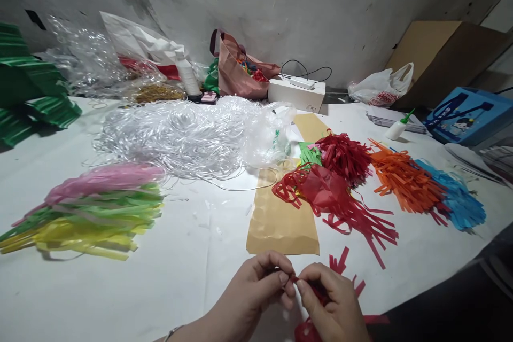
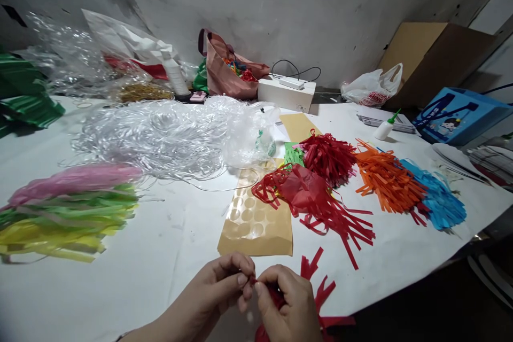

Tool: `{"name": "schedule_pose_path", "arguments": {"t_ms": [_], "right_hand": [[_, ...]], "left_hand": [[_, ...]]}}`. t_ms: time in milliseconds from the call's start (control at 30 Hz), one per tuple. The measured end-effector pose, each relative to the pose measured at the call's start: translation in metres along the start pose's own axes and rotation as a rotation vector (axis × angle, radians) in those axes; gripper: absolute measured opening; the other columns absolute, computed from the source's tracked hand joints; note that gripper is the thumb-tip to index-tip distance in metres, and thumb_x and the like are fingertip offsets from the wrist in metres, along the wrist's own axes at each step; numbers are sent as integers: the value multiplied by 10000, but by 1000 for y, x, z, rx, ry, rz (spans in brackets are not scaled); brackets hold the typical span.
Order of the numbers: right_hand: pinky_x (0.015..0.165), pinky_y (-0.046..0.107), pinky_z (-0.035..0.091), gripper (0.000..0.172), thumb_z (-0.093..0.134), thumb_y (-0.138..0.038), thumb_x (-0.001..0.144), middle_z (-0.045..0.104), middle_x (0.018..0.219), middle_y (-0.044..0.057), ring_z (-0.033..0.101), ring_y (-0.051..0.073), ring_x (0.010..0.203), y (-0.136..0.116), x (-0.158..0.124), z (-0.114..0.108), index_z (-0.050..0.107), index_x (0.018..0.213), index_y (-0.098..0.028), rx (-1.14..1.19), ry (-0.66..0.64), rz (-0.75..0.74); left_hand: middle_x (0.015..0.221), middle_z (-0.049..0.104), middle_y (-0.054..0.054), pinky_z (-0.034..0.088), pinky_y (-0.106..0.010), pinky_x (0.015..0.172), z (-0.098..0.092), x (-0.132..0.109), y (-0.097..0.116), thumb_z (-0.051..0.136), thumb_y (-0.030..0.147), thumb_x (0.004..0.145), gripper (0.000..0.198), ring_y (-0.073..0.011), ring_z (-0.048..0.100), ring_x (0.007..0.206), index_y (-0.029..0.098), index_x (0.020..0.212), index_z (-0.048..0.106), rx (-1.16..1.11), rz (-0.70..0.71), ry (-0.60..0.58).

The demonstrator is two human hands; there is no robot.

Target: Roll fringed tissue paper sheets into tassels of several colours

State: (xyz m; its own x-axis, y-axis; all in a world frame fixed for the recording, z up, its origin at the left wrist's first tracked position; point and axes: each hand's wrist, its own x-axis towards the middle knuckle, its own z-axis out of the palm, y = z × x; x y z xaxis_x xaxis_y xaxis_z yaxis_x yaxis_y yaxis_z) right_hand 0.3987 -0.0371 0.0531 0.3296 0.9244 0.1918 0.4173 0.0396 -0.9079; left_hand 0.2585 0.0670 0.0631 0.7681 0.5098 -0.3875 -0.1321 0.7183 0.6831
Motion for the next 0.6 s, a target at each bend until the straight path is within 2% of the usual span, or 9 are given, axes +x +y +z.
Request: {"name": "schedule_pose_path", "arguments": {"t_ms": [167,233,333,500,600], "right_hand": [[537,193,435,274,529,-368,968,632,667,-3,572,124,574,3,-1,2,614,764,-206,-83,41,48],[554,198,442,261,534,-363,960,629,664,-2,576,130,584,3,0,3,608,763,-208,-94,56,36],[562,200,451,252,539,-355,954,641,664,0,590,134,588,2,0,6,615,762,-210,-95,74,19],[581,199,475,186,562,-333,949,684,714,7,635,138,624,4,-3,7,669,849,-219,-52,65,-39],[557,198,456,170,551,-277,948,662,686,-2,615,129,595,5,-4,5,644,817,-220,-107,73,-110]], "left_hand": [[611,564,48,332,-212,544,7,-3,1,850,391,690,362,-69,455,523,148,899,679,-5,-81,68],[629,513,71,267,-212,520,7,-4,1,872,413,667,422,-58,379,520,165,930,656,16,-78,76],[592,413,101,173,-233,508,3,-4,-1,873,453,685,416,-50,272,497,180,868,618,125,-46,52],[551,348,105,156,-253,514,-2,-3,-2,851,544,685,445,-72,239,516,182,805,621,234,7,76],[519,299,117,156,-255,511,-3,-3,-4,842,596,667,478,-77,216,506,187,792,631,273,32,49]]}}
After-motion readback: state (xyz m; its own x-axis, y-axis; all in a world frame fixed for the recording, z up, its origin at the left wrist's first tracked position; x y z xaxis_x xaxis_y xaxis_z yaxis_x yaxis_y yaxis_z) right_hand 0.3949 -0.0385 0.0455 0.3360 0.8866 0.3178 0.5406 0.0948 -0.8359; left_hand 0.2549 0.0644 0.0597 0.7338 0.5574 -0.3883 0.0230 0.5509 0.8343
